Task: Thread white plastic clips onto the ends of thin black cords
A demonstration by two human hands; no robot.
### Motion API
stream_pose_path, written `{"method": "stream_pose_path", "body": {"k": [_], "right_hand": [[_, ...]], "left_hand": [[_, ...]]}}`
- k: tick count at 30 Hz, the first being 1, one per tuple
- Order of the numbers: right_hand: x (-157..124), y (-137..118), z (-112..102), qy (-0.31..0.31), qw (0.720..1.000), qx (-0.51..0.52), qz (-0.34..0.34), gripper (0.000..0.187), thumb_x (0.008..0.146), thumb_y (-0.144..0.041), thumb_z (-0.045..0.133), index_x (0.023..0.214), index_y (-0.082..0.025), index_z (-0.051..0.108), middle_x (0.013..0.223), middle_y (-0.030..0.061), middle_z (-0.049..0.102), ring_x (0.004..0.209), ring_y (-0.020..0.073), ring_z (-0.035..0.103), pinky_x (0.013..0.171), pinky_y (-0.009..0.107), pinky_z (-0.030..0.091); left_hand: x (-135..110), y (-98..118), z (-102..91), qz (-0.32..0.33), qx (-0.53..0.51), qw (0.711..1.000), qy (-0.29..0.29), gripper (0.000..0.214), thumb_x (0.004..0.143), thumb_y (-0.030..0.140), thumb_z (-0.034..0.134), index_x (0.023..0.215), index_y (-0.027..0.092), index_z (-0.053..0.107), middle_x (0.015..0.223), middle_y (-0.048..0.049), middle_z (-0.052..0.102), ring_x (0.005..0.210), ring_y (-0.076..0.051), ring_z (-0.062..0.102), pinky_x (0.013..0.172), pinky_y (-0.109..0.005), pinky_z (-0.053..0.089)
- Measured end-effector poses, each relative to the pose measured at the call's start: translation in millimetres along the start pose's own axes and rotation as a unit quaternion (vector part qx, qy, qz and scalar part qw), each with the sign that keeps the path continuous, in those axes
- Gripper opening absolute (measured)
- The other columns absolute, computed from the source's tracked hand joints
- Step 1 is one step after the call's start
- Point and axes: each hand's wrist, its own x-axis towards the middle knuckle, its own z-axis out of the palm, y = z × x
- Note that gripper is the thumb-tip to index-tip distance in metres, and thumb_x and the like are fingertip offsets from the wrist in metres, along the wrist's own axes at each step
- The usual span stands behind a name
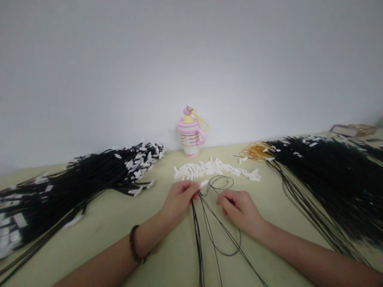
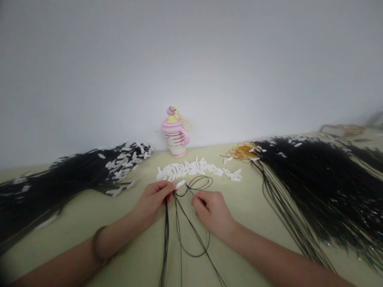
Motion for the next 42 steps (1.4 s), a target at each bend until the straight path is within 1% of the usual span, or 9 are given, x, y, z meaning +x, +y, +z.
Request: {"method": "stream_pose_path", "body": {"k": [4,7,17,23,26,31,34,39,42], "right_hand": [[0,0,1,0.015,0.999,-0.023,-0.016,0.032,0.079,-0.024,0.038,0.052,-0.011,0.049,0.048,-0.0021,0.048,0.047,0.0030,0.039,0.046,0.014,0.025],[-1,0,1,0.021,0.999,-0.039,-0.027,0.032,0.080,-0.024,0.038,0.053,-0.011,0.050,0.049,-0.0021,0.047,0.048,0.0032,0.039,0.047,0.014,0.025],[-3,3,1,0.024,0.997,-0.046,-0.049,0.033,0.082,-0.025,0.036,0.055,-0.011,0.049,0.050,-0.0010,0.046,0.049,0.0037,0.039,0.048,0.015,0.024],[-2,4,2,0.036,0.991,-0.090,-0.091,0.032,0.079,-0.024,0.038,0.051,-0.011,0.040,0.047,-0.0024,0.037,0.047,0.0024,0.031,0.047,0.015,0.020],[-3,2,0,0.028,0.985,-0.124,-0.119,0.029,0.077,-0.021,0.039,0.051,-0.011,0.039,0.048,-0.0024,0.037,0.047,0.0020,0.031,0.049,0.015,0.020],[-4,2,-5,0.010,0.977,-0.165,-0.138,0.024,0.076,-0.019,0.040,0.053,-0.011,0.041,0.051,-0.0016,0.040,0.050,0.0030,0.035,0.051,0.016,0.023],[-3,2,-7,0.029,0.968,-0.200,-0.150,0.023,0.077,-0.020,0.039,0.057,-0.013,0.045,0.055,-0.0005,0.044,0.054,0.0047,0.039,0.054,0.017,0.026],[-3,4,-10,0.106,0.936,-0.273,-0.198,0.015,0.075,-0.024,0.043,0.069,-0.014,0.052,0.076,0.0054,0.047,0.072,0.0116,0.044,0.062,0.022,0.034],[-4,7,-10,0.087,0.934,-0.228,-0.260,0.010,0.073,-0.019,0.044,0.067,-0.013,0.050,0.094,0.0096,0.047,0.087,0.0150,0.045,0.073,0.026,0.039]], "left_hand": [[-6,0,5.4,0.020,0.037,0.998,0.041,0.032,0.073,0.040,0.050,0.057,0.013,0.055,0.053,0.0008,0.050,0.053,-0.008,0.041,0.054,-0.020,0.030],[-11,0,9.3,0.013,0.056,0.997,0.060,0.033,0.073,0.040,0.049,0.056,0.013,0.057,0.053,0.0001,0.052,0.053,-0.009,0.042,0.054,-0.020,0.030],[-12,1,9.8,-0.005,0.047,0.997,0.063,0.032,0.071,0.042,0.051,0.059,0.014,0.060,0.053,-0.0002,0.054,0.052,-0.009,0.043,0.054,-0.021,0.031],[-12,3,9.6,-0.006,0.041,0.998,0.056,0.030,0.072,0.039,0.051,0.058,0.013,0.057,0.053,0.0005,0.052,0.051,-0.009,0.042,0.054,-0.021,0.031],[-11,4,8.9,-0.003,0.042,0.999,0.033,0.029,0.072,0.037,0.050,0.056,0.013,0.055,0.052,0.0006,0.051,0.052,-0.008,0.042,0.054,-0.020,0.031],[-10,3,6.2,-0.001,0.065,0.998,-0.008,0.031,0.072,0.039,0.050,0.057,0.013,0.055,0.051,0.0008,0.049,0.052,-0.009,0.041,0.053,-0.020,0.029],[-10,5,4.5,0.001,0.073,0.997,-0.028,0.031,0.072,0.039,0.049,0.057,0.013,0.055,0.051,0.0015,0.048,0.051,-0.008,0.039,0.051,-0.020,0.027],[-12,8,4.4,0.007,0.083,0.992,-0.091,0.027,0.071,0.038,0.050,0.060,0.014,0.056,0.049,0.0020,0.049,0.048,-0.008,0.039,0.049,-0.020,0.027],[-13,8,5.7,0.018,0.095,0.990,-0.106,0.026,0.071,0.036,0.050,0.057,0.014,0.054,0.047,0.0025,0.048,0.047,-0.008,0.038,0.048,-0.019,0.027]]}}
